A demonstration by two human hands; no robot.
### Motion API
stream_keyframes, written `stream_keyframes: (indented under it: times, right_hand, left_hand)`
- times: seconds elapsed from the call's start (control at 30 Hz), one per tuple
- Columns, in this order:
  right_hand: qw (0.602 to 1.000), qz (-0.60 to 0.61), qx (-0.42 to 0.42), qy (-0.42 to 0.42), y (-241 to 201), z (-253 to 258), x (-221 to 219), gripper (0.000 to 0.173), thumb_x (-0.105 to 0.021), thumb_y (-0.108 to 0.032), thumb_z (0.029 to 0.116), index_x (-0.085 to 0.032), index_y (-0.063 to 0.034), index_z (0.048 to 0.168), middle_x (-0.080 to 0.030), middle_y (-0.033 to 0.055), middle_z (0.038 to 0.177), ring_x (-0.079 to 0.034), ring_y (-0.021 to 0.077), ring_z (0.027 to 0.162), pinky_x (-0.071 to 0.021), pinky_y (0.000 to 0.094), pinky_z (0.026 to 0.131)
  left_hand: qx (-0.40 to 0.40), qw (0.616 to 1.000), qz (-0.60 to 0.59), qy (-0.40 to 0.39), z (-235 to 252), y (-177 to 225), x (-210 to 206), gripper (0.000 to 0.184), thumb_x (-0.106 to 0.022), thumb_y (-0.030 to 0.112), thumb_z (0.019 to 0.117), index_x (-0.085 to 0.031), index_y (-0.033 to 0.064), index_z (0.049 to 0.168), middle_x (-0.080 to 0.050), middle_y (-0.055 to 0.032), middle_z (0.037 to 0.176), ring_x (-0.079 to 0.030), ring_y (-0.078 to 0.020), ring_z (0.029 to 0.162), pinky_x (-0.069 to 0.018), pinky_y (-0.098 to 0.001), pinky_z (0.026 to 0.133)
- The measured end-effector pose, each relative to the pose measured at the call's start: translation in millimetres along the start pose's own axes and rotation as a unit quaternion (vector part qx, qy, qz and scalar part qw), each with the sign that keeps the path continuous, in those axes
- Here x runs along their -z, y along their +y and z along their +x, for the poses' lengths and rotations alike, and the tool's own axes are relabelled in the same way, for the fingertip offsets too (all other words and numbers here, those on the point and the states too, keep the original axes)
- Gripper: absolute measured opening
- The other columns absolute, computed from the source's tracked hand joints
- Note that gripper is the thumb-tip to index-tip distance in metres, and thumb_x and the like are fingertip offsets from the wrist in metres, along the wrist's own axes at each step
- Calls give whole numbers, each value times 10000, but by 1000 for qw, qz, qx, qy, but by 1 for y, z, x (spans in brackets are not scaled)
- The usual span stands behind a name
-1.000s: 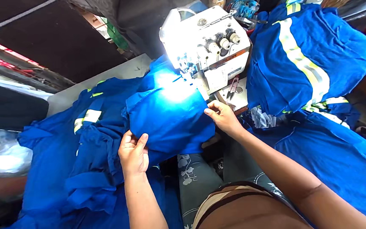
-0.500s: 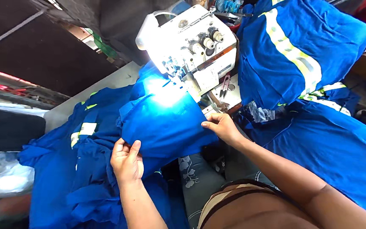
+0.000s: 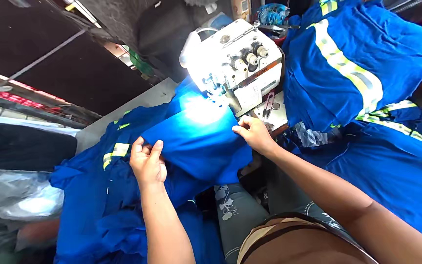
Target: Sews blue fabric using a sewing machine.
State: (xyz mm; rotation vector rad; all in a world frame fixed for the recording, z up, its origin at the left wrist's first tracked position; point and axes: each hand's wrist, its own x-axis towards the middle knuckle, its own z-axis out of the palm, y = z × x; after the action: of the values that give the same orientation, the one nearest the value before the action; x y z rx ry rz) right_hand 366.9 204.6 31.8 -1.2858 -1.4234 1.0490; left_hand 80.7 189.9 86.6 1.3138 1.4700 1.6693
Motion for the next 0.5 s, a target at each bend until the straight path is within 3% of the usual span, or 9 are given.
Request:
stream_keyframes:
  times: [0.13,0.27,0.37,0.43,0.47,0.5]
  right_hand:
    - [999,3,39,29,-9,14,-5,207,-667,-198,995,-644,-21,891,-597,91,760,-568,199,671,-476,409,617]
    - [998,28,44,33,-7,20,-8,223,-691,-213,977,-636,-19,881,-588,96,763,-555,195,665,-468,396,607]
    - [995,77,5,-56,17,1,-5,210,-721,-183,953,-646,2,1020,-657,115,862,-634,180,738,-554,381,683]
    - [988,65,-32,-139,38,-21,3,230,-686,-204,970,-681,3,1071,-701,100,904,-671,151,797,-569,365,754]
    - [983,60,-42,-165,48,-33,7,229,-671,-216,981,-714,-3,1050,-729,86,932,-696,131,852,-581,359,819]
    - [982,53,-45,-178,57,-46,11,221,-661,-222,985,-718,-8,985,-718,66,901,-680,104,840,-563,339,813]
  left_hand:
    - [0,1000,15,-7,24,7,1,495,-626,-73,929,-471,77,1375,-641,48,1034,-669,-48,890,-590,-273,819]
    - [18,999,-17,43,40,0,-4,596,-567,-42,990,-363,99,1532,-607,-10,1145,-654,-69,938,-566,-280,860]
    - [76,995,21,59,10,-11,-12,591,-480,165,1078,-205,101,1597,-560,-124,1310,-662,-143,1031,-576,-344,893]
    - [118,986,113,17,-26,-19,-23,709,-530,238,1051,-126,75,1610,-591,-179,1203,-660,-157,913,-575,-354,790]
    - [118,979,163,-22,-43,-26,-26,825,-606,245,1004,-88,44,1615,-610,-186,1139,-643,-153,893,-558,-350,789]
    - [99,971,213,-52,-59,-32,-29,944,-689,258,941,-75,9,1612,-616,-175,1085,-618,-141,878,-539,-337,798]
